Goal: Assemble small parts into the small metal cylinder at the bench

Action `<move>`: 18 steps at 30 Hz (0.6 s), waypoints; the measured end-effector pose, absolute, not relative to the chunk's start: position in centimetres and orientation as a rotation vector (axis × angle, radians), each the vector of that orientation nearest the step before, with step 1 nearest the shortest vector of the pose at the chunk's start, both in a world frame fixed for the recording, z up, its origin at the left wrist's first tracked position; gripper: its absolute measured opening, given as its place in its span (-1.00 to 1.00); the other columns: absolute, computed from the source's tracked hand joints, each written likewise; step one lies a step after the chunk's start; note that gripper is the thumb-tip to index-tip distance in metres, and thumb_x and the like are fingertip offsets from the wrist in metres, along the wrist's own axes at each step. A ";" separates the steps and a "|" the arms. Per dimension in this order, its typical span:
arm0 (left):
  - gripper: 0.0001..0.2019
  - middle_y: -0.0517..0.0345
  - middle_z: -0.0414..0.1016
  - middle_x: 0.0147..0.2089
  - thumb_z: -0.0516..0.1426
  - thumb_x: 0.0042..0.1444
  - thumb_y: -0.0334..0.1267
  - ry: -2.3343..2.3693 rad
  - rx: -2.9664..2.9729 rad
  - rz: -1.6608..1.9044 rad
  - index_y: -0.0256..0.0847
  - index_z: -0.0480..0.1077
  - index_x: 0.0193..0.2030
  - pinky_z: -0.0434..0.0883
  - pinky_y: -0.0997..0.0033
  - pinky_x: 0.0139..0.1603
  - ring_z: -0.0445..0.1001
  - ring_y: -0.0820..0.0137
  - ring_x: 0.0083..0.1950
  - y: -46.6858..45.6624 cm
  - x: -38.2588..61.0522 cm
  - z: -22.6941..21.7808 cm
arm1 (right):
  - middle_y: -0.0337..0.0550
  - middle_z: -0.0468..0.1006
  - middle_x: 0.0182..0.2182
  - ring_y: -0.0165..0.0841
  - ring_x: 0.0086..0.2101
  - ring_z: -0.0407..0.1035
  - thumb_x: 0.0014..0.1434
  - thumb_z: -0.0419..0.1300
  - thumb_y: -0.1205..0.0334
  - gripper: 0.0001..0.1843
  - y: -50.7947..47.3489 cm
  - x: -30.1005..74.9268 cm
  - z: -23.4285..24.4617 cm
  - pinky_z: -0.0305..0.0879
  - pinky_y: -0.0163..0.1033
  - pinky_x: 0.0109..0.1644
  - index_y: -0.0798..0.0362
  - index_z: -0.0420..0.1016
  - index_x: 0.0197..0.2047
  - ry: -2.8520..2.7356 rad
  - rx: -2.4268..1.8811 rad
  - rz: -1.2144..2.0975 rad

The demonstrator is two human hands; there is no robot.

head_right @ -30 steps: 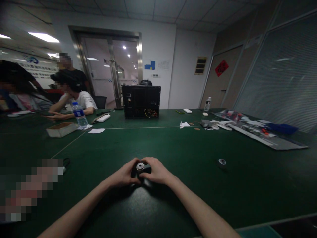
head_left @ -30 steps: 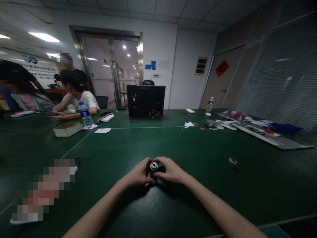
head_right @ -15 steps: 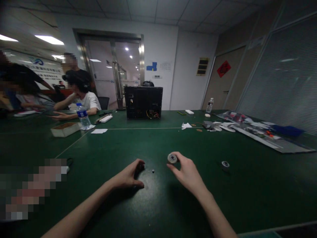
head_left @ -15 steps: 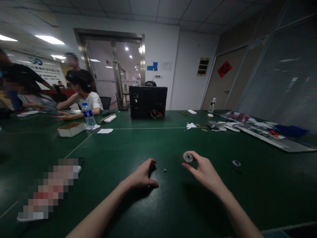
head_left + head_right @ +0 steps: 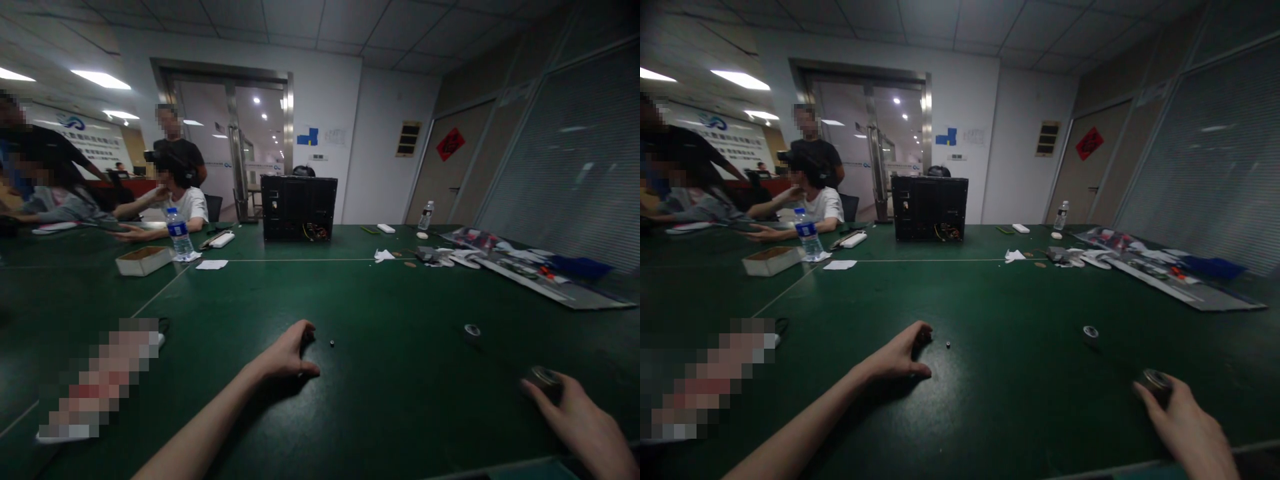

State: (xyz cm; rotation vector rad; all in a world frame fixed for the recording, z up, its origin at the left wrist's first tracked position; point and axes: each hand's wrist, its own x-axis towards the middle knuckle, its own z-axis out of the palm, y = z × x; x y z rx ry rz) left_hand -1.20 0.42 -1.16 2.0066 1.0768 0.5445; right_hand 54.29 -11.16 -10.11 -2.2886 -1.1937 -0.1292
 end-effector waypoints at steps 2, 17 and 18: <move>-0.21 -0.08 0.33 0.06 0.39 -0.31 -0.11 1.073 2.007 0.543 -0.23 0.22 0.10 0.30 0.15 0.05 0.34 0.14 0.05 0.5 -1.2 -1.2 | 0.27 0.49 -0.46 -0.12 -0.62 0.42 0.05 -0.02 -0.29 -0.18 -11.1 54.3 -10.5 0.25 -0.03 -0.43 0.15 0.19 0.19 -1.131 -2.312 0.060; -0.24 -0.04 0.33 0.05 0.37 -0.29 -0.07 1.067 2.030 0.527 -0.20 0.23 0.09 0.30 0.17 0.05 0.33 0.15 0.05 0.5 -1.4 -1.2 | 0.43 0.44 -0.29 -0.06 -0.52 0.43 0.07 -0.13 -0.30 -0.04 -10.7 51.7 -9.2 0.24 0.03 -0.30 0.25 -0.07 0.32 -1.014 -2.330 0.180; -0.24 -0.04 0.33 0.06 0.37 -0.29 -0.07 1.068 2.032 0.527 -0.20 0.23 0.09 0.30 0.17 0.05 0.33 0.15 0.05 0.5 -1.4 -1.3 | 0.45 0.43 -0.27 -0.06 -0.51 0.43 0.08 -0.14 -0.29 -0.05 -10.7 51.7 -9.2 0.24 0.03 -0.29 0.26 -0.07 0.32 -1.016 -2.328 0.177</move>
